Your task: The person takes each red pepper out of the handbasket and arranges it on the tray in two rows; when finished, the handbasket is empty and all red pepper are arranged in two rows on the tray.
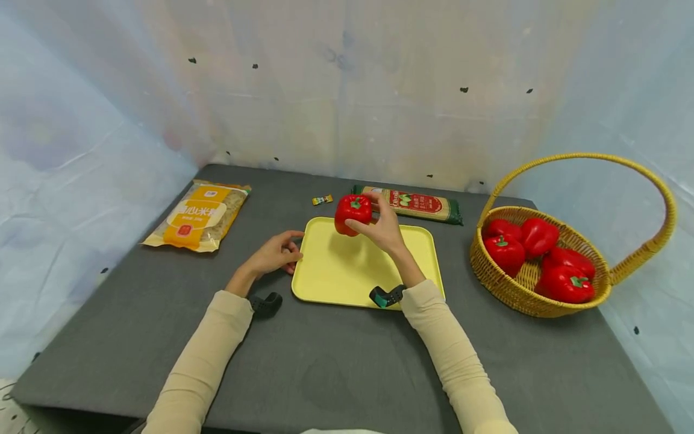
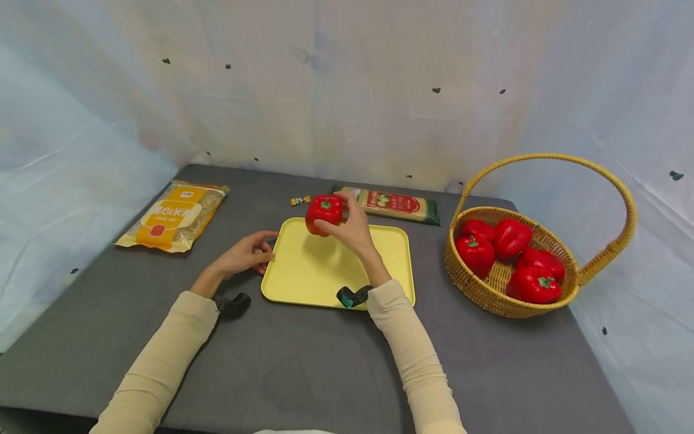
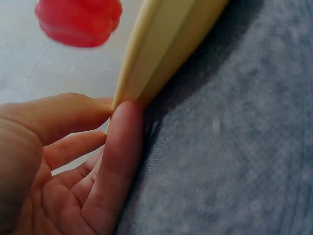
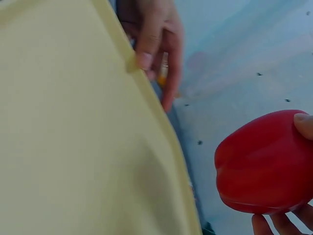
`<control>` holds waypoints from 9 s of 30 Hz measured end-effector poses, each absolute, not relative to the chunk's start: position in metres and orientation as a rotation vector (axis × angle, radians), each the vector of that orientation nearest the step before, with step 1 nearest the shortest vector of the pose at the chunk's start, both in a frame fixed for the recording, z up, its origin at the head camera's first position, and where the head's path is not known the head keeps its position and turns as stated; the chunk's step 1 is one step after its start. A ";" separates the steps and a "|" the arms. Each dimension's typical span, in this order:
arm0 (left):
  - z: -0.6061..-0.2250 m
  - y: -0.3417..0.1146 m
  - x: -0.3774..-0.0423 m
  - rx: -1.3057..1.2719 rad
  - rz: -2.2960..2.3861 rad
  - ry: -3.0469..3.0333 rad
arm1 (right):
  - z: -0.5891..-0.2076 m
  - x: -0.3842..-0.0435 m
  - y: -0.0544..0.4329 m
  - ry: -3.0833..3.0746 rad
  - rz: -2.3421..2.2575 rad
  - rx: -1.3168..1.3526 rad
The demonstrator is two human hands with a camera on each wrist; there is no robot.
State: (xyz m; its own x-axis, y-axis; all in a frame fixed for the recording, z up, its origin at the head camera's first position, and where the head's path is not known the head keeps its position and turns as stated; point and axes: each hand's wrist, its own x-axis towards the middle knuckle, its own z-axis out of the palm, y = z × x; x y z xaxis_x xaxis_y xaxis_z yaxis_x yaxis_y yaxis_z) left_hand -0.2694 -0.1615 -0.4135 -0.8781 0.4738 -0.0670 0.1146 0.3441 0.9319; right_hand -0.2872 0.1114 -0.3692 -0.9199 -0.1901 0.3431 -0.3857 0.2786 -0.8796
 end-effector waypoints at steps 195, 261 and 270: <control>-0.411 -0.162 -0.266 0.467 1.619 2.221 | -0.347 -0.255 0.453 -2.810 1.018 -0.467; -0.435 -0.167 -0.280 0.472 1.573 2.284 | -0.336 -0.261 0.223 -2.520 1.249 0.439; -0.436 -0.167 -0.280 0.461 1.555 2.310 | -0.353 -0.285 0.186 -2.552 1.292 0.491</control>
State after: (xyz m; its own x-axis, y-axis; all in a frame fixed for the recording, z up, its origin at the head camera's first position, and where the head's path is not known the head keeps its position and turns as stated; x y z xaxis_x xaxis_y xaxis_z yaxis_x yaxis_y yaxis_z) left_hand -0.2798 -0.1670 -0.4364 -0.8974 0.4336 -0.0819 0.0873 0.3564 0.9302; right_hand -0.2847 0.1862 -0.3528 -0.9151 -0.1879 0.3567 -0.3987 0.5530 -0.7316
